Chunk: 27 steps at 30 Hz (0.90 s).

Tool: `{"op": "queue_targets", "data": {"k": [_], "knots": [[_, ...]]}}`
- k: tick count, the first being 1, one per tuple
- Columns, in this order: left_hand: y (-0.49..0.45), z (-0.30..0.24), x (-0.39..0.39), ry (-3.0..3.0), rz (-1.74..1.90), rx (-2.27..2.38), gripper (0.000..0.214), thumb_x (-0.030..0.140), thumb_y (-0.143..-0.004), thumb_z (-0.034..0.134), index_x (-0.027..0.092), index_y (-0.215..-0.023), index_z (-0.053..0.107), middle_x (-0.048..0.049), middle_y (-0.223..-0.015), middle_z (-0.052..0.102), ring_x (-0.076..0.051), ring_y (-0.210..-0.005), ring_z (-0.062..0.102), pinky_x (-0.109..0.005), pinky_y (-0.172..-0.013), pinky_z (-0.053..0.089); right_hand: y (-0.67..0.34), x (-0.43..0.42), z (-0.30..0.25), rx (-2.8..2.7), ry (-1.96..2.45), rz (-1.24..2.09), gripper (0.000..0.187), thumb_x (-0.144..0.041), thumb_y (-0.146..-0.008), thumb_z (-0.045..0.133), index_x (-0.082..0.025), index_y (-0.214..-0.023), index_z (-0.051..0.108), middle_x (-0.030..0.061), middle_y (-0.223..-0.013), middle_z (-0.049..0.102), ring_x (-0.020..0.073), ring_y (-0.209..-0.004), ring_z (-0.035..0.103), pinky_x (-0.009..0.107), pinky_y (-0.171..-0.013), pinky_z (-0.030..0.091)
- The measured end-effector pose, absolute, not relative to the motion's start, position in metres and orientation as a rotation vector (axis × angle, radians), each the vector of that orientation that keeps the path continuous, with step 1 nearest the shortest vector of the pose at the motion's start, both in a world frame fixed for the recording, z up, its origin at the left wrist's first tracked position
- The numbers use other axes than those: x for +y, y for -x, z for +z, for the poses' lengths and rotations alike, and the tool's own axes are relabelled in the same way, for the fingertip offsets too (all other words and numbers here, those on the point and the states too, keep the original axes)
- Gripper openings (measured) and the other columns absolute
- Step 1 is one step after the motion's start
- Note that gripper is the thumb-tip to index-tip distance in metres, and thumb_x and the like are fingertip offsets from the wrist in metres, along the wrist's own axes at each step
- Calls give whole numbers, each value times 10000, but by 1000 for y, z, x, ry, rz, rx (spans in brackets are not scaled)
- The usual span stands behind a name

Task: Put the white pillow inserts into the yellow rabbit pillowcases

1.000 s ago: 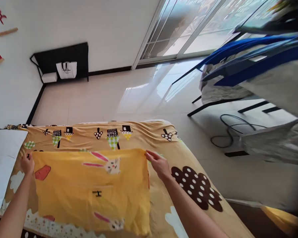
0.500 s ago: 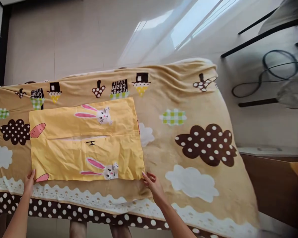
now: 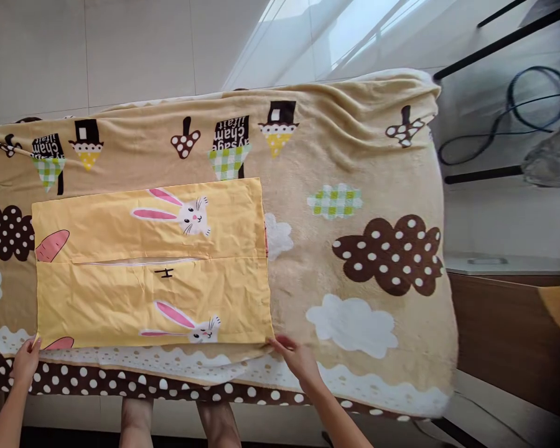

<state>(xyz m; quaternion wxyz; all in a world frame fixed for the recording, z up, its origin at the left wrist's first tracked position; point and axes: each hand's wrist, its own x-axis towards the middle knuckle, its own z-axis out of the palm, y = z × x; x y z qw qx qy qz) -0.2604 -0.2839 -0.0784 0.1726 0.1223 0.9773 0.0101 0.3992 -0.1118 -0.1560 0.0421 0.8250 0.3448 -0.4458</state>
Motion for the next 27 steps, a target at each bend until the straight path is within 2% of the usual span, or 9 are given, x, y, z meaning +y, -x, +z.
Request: {"op": "queue_targets", "data": {"k": [2,4,6,9,12,16,22,25,27], "knots": [[239,-85,-263,-416,14,2901,360,448,-836,461,229,-1113,528,-111,-1108,643,-383,-1162,539,-621,-873,433,-365,-114,-154,1227,-2700,-1022,435,-491,-735,517,-156,-976,655,191,-976,673,361,-987,594,476,-830,454],[197,-98,-226,-681,80,2931,495,391,-870,441,176,-1315,407,-184,-1370,483,-346,-1350,381,-604,-1020,353,-301,-115,-152,1689,-2736,-729,524,-401,-826,458,-103,-1249,544,234,-1220,601,374,-1181,519,526,-967,383],[139,-117,-178,-1313,256,2682,529,326,-905,412,52,-1356,379,-263,-1417,410,-304,-1412,308,-522,-1121,292,-219,-113,-151,2294,-2341,-843,515,-281,-902,406,-141,-1397,426,193,-1361,538,305,-1295,463,476,-1054,329],[60,-151,-117,-1724,323,2266,481,257,-960,319,115,-1414,393,-200,-1462,415,-238,-1442,278,-465,-1177,207,-114,-98,-160,2694,-1829,-956,556,-195,-945,358,-191,-1499,302,126,-1484,439,227,-1396,367,415,-1131,222],[42,-176,-103,-1770,188,2127,506,308,-971,343,193,-1462,386,-142,-1512,368,-238,-1447,272,-483,-1190,130,-91,-76,-181,2780,-1592,-980,568,-251,-968,371,-215,-1525,263,99,-1515,398,215,-1421,329,407,-1147,179],[108,-169,-160,-1736,-25,2282,506,380,-955,392,220,-1431,453,-129,-1514,366,-269,-1437,290,-520,-1183,88,-183,-65,-203,2742,-1642,-795,536,-307,-976,398,-251,-1504,322,95,-1501,417,218,-1402,365,417,-1148,139],[202,-123,-242,-1153,-160,2787,599,460,-958,327,137,-1460,381,-205,-1527,307,-346,-1414,307,-585,-1099,264,-325,-92,-198,2358,-1969,-548,494,-326,-969,362,-207,-1442,445,123,-1453,483,233,-1338,452,396,-1118,193],[210,-108,-248,-862,-127,2939,638,489,-936,345,112,-1450,352,-261,-1511,296,-413,-1394,310,-665,-1011,316,-338,-108,-190,2139,-2207,-408,514,-367,-967,316,-146,-1401,481,174,-1459,461,278,-1310,467,446,-1072,244],[199,-104,-244,-929,-79,2974,602,447,-917,386,97,-1407,380,-255,-1484,341,-382,-1394,320,-622,-1052,312,-327,-118,-183,2043,-2375,-317,519,-395,-956,330,-114,-1352,514,210,-1444,460,318,-1275,480,475,-1022,289]]}}
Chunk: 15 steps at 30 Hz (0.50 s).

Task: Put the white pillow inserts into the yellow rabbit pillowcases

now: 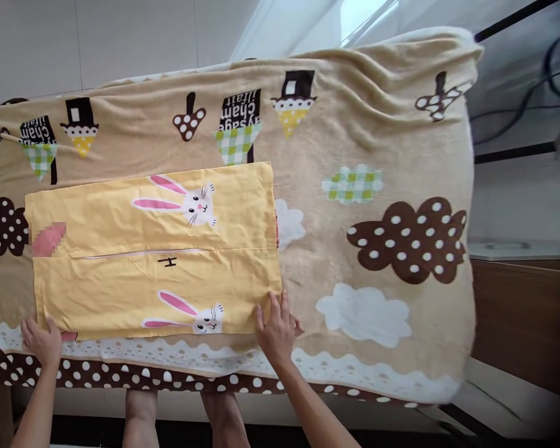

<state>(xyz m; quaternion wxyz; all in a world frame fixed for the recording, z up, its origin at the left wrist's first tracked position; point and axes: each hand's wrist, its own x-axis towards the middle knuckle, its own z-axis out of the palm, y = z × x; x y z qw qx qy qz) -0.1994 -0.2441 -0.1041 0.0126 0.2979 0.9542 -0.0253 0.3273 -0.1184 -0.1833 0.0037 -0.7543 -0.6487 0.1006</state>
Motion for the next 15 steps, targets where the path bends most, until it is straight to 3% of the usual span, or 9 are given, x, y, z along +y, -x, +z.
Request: {"op": "queue_targets", "data": {"k": [4,8,11,15], "knots": [[137,-106,-222,-1735,102,2436,371,211,-859,443,142,-1204,562,-173,-1292,555,-268,-1277,485,-433,-1068,386,-273,-134,-162,-2061,2084,524,365,-297,-933,404,-200,-1232,589,153,-1252,602,287,-1154,543,437,-960,347],[61,-120,-168,-2044,210,1830,444,63,-819,385,193,-1179,610,-121,-1280,589,-224,-1265,499,-412,-1059,386,-194,-112,-146,-2284,1587,950,390,-158,-909,405,-257,-1248,571,88,-1282,600,229,-1204,514,382,-993,328],[31,-137,-111,-1973,275,1919,430,108,-868,379,158,-1241,587,-150,-1293,567,-250,-1273,479,-425,-1051,371,-142,-70,-151,-2343,1475,1014,406,-147,-898,406,-216,-1270,552,104,-1359,542,235,-1263,452,374,-1018,297],[31,-156,-52,-1893,235,2043,345,277,-948,400,116,-1172,607,-173,-1135,619,-272,-1090,546,-403,-918,389,-105,-18,-167,-2326,1594,1008,305,-157,-906,403,-176,-1141,597,117,-1127,626,248,-1070,500,364,-930,315]]}}
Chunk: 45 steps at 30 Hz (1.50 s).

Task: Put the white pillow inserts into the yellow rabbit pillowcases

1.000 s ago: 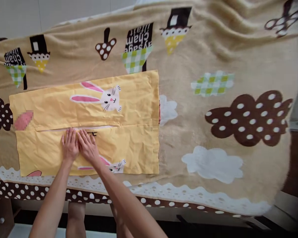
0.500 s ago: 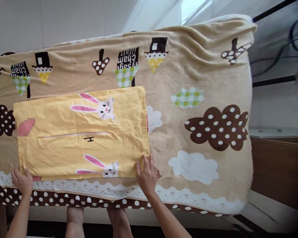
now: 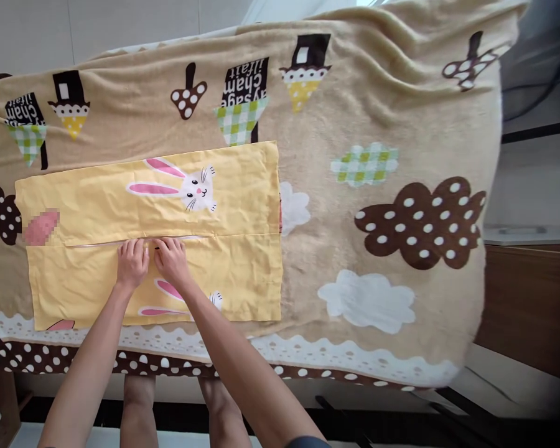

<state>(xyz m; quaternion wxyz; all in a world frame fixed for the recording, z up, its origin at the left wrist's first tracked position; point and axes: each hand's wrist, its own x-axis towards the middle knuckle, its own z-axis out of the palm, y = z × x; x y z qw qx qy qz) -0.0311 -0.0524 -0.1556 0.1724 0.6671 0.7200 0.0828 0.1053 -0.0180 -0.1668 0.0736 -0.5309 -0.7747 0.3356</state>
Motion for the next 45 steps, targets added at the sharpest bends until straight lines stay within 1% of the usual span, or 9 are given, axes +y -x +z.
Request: {"op": "queue_targets", "data": {"k": [6,11,21,25,29,33,36,41,45], "knots": [[52,-148,-57,-1785,61,1841,328,272,-952,378,150,-741,597,-102,-747,610,-198,-768,558,-330,-749,382,-111,-9,-159,-2542,1394,1211,276,-253,-944,429,-177,-756,617,83,-811,637,215,-831,513,352,-815,327],[65,-139,-88,-1648,144,1922,272,229,-943,368,163,-840,611,-85,-792,646,-165,-751,593,-275,-697,409,-116,-17,-146,-2550,1266,1394,221,-163,-828,538,-169,-613,590,55,-679,636,179,-709,539,315,-732,354],[114,-150,1,-642,442,2084,284,267,-812,380,119,-980,555,-103,-897,665,-142,-676,652,-227,-569,493,-93,72,-160,-1859,1506,1749,392,-227,-877,483,-185,-1260,552,67,-1046,704,157,-909,662,261,-750,510],[138,-124,8,-621,364,2033,259,282,-755,446,132,-915,586,-100,-878,688,-191,-770,677,-270,-621,532,-114,79,-145,-1586,1482,2182,500,-223,-857,522,-180,-1354,488,37,-769,708,183,-629,664,309,-601,537],[130,-97,-8,-934,139,2069,74,196,-678,560,168,-706,622,-105,-775,674,-275,-890,653,-379,-798,523,-115,73,-136,-2056,1536,1447,301,-198,-883,472,-162,-1109,668,113,-925,718,238,-841,687,376,-776,542],[103,-112,2,-1878,-6,1855,411,154,-826,448,133,-1193,633,-173,-1294,583,-292,-1294,478,-456,-1097,354,-76,74,-152,-2523,1003,1019,465,-269,-947,439,-147,-1394,478,119,-1482,445,251,-1380,394,448,-1127,335],[102,-149,23,-2035,30,1904,569,253,-913,411,143,-1471,374,-131,-1543,312,-263,-1458,237,-488,-1201,162,-57,96,-178,-2712,929,942,524,-358,-987,368,-157,-1471,373,84,-1555,321,222,-1452,261,470,-1187,215],[165,-180,48,-1835,101,2287,671,495,-931,413,224,-1524,255,-99,-1599,129,-309,-1483,117,-622,-1167,-3,-145,164,-214,-2657,1276,627,554,-441,-995,313,-238,-1509,295,57,-1596,221,218,-1472,197,499,-1190,143],[245,-163,61,-1623,123,2492,767,623,-914,359,195,-1531,204,-63,-1611,75,-353,-1478,61,-651,-1144,-3,-257,202,-220,-2493,1831,485,630,-493,-1006,172,-139,-1526,204,142,-1605,150,240,-1485,126,546,-1151,138]]}}
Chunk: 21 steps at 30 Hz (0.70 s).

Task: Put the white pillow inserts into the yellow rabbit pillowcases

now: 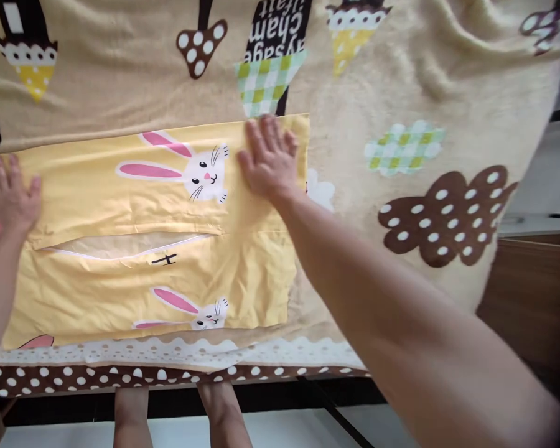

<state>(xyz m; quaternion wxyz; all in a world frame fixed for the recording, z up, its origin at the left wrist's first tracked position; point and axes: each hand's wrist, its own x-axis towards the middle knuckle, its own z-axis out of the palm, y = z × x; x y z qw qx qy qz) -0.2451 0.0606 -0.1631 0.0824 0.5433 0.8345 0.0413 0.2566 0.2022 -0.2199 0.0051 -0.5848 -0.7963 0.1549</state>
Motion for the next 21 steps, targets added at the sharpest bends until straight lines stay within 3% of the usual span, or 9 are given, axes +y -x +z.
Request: {"op": "queue_targets", "data": {"k": [3,5,9,12,15,18,21], "knots": [[260,-148,71,-1424,169,2549,842,685,-896,314,152,-1528,151,-61,-1612,24,-366,-1472,-3,-655,-1109,-51,-269,205,-216,-2279,2218,401,667,-431,-1002,26,-17,-1514,138,237,-1587,104,250,-1487,94,571,-1127,137],[228,-145,78,-1462,278,2535,825,644,-924,273,96,-1523,126,-103,-1608,37,-328,-1479,-3,-624,-1118,-48,-229,189,-210,-2208,2228,400,627,-373,-1014,75,3,-1509,151,251,-1581,109,253,-1488,100,572,-1137,133],[116,-164,79,-1949,301,1991,672,478,-963,239,101,-1519,235,-95,-1593,160,-205,-1490,112,-457,-1221,58,-99,135,-198,-2517,1447,698,536,-341,-999,271,-148,-1498,311,108,-1569,290,197,-1475,189,475,-1199,143],[86,-182,74,-1994,175,1886,603,428,-957,291,199,-1514,296,-57,-1586,201,-221,-1485,149,-478,-1224,27,-65,117,-202,-2587,1136,771,516,-345,-988,311,-178,-1473,371,66,-1553,336,189,-1463,227,445,-1217,125],[138,-184,72,-1920,117,2139,627,456,-938,372,244,-1519,269,-50,-1602,143,-289,-1488,100,-591,-1183,-22,-125,137,-215,-2453,1371,653,533,-399,-987,327,-201,-1482,353,59,-1572,293,206,-1467,215,486,-1212,111],[214,-163,68,-1776,82,2339,673,523,-941,325,203,-1525,226,-60,-1610,95,-355,-1475,82,-670,-1142,4,-228,163,-224,-2123,1906,525,574,-426,-998,303,-175,-1513,260,101,-1594,217,255,-1472,183,574,-1173,129],[247,-129,42,-1711,118,2455,678,532,-953,235,207,-1539,135,-18,-1615,67,-369,-1463,100,-651,-1156,47,-291,156,-218,-2025,2100,467,590,-469,-999,262,-163,-1503,283,131,-1585,223,286,-1466,197,589,-1156,130]]}}
